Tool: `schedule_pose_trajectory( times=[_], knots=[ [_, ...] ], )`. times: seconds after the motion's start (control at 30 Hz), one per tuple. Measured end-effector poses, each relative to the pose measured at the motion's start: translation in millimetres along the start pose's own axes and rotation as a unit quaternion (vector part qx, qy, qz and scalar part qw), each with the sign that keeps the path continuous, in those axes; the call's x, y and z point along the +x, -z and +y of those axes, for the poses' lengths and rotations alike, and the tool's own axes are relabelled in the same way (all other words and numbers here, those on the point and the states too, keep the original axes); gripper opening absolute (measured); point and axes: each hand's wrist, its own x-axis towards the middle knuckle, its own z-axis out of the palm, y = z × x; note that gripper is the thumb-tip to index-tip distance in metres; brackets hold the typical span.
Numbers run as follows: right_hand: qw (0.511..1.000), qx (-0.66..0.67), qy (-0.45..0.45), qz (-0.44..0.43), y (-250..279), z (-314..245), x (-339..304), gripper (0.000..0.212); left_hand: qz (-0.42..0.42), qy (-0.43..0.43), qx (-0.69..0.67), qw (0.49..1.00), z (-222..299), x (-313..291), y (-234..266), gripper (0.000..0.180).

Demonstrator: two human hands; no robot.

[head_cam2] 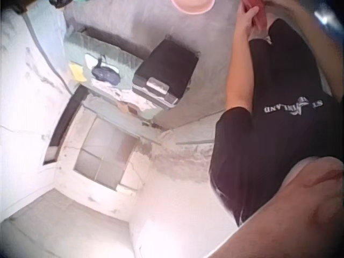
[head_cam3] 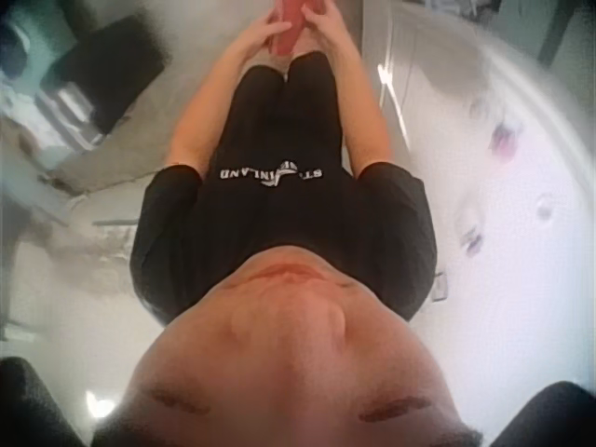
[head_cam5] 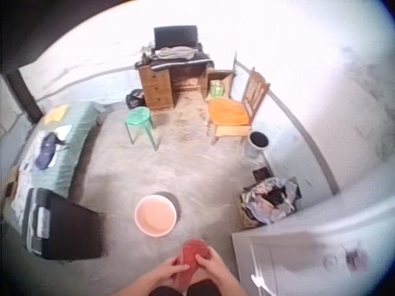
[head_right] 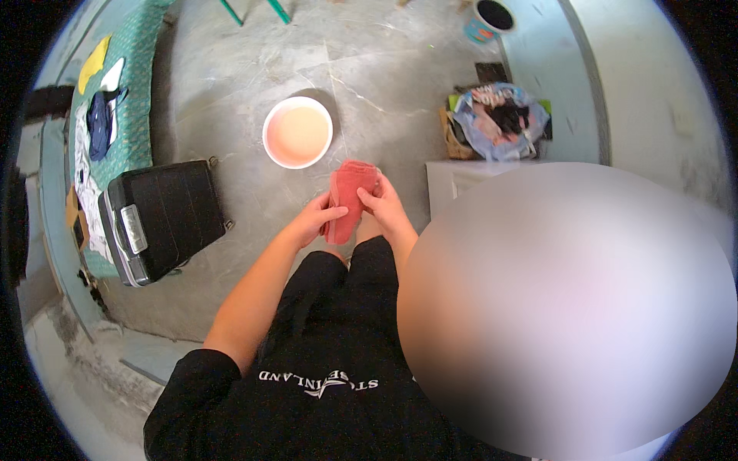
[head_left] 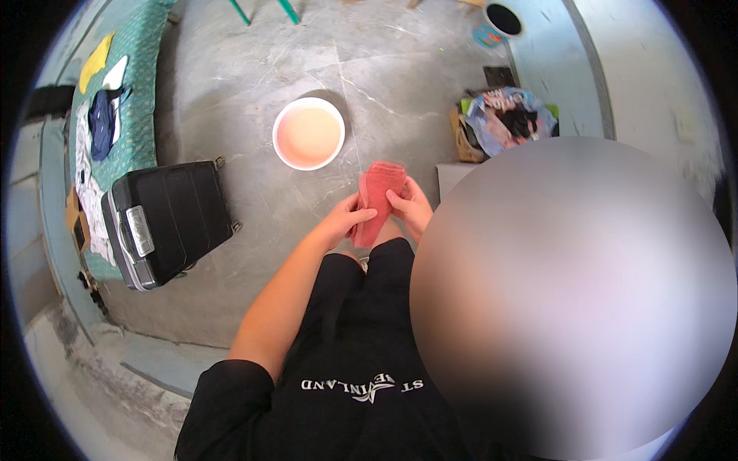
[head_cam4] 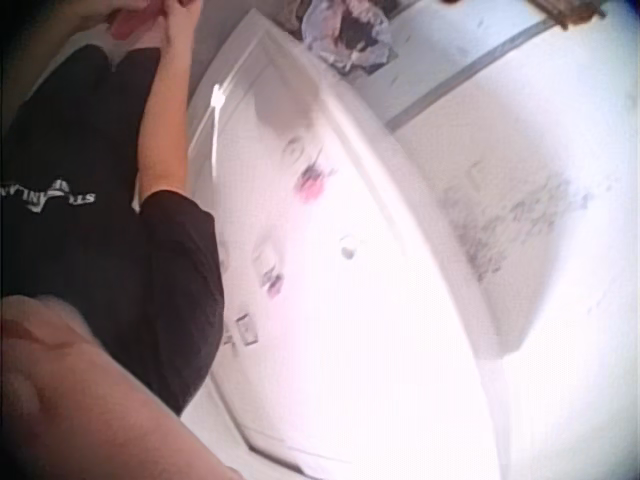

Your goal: The person wipes the surfaces and edges of a white wardrobe using a red cloth, occasionally rinsing the cloth in a pink basin of water.

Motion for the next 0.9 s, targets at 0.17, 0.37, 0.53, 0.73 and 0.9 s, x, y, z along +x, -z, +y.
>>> schedule_pose_trajectory(
  times=[0.17,0.37,0.53,0.73,0.9],
  knots=[
    [0.983,-0.168,-0.068,-0.035,-11,-6,116,0.056,0.048,0.056,-0.053,0.996,15,44,74,0.061],
    [0.976,-0.173,-0.127,-0.029,-45,22,220,0.057,0.166,0.057,-0.106,0.979,-2,86,168,0.054],
    [0.958,-0.267,-0.104,-0.034,-40,117,374,0.062,0.265,-0.041,-0.054,0.962,-62,169,275,0.053],
    [0.851,-0.524,0.023,0.011,-27,274,545,0.053,0.402,-0.078,0.031,0.912,-167,312,431,0.052],
    [0.852,-0.513,0.089,0.057,-5,344,630,0.035,0.436,-0.129,0.35,0.819,-175,390,497,0.064]
  ],
)
